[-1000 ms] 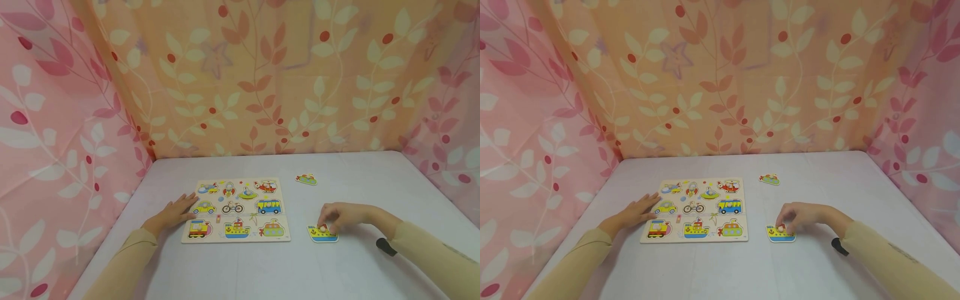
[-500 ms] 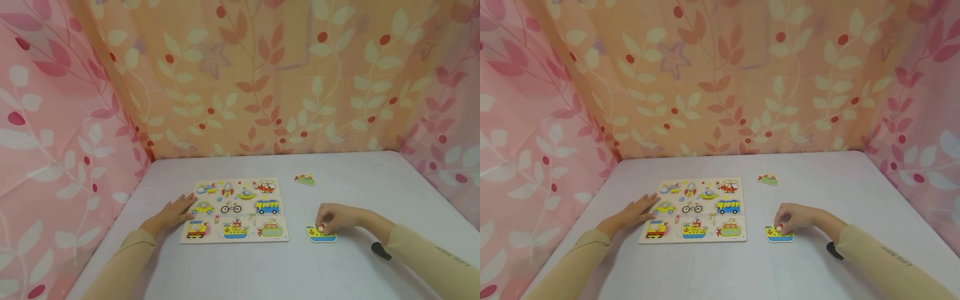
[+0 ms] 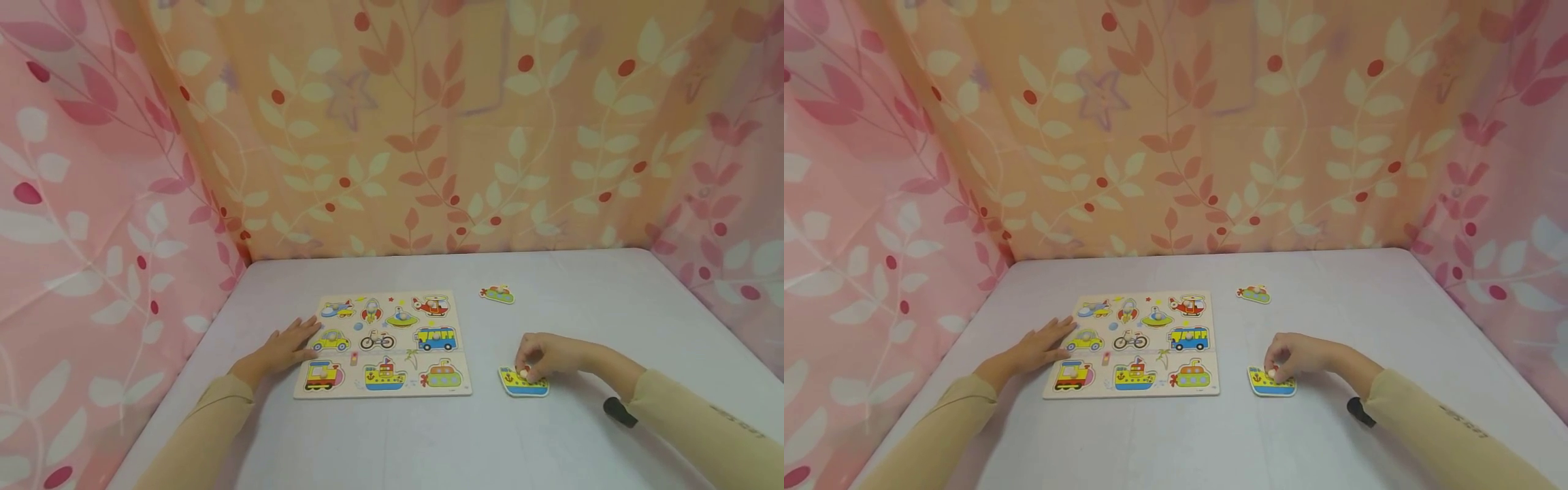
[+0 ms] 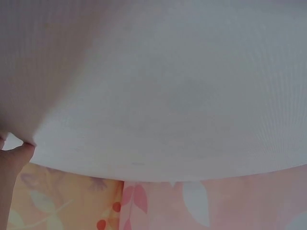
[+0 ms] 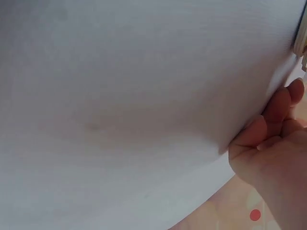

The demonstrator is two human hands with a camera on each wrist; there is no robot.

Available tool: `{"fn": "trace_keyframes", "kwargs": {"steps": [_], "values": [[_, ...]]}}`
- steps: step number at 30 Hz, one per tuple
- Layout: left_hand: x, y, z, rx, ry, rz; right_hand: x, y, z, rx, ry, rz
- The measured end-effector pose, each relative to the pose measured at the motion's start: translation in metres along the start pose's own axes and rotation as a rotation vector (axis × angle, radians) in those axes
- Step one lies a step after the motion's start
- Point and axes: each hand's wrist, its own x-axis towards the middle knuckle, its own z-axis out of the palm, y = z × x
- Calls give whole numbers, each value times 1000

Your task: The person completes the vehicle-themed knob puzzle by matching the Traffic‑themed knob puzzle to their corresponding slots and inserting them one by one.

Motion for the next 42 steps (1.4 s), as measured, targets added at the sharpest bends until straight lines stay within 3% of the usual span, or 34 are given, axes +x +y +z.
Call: {"fn": "trace_keyframes", "kwargs": {"steps": [9, 17, 27, 42], "values": [[-3, 0, 0, 3, 14, 35, 6, -11, 3, 50, 42, -46], [-2, 1, -1, -2, 13, 23, 28, -36, 13, 62, 94, -42], [-2, 2, -1, 21, 14, 5, 51, -64, 25, 95, 73, -100], [-3, 3, -1, 17, 11, -1, 68, -80, 38, 86, 66, -132]]}}
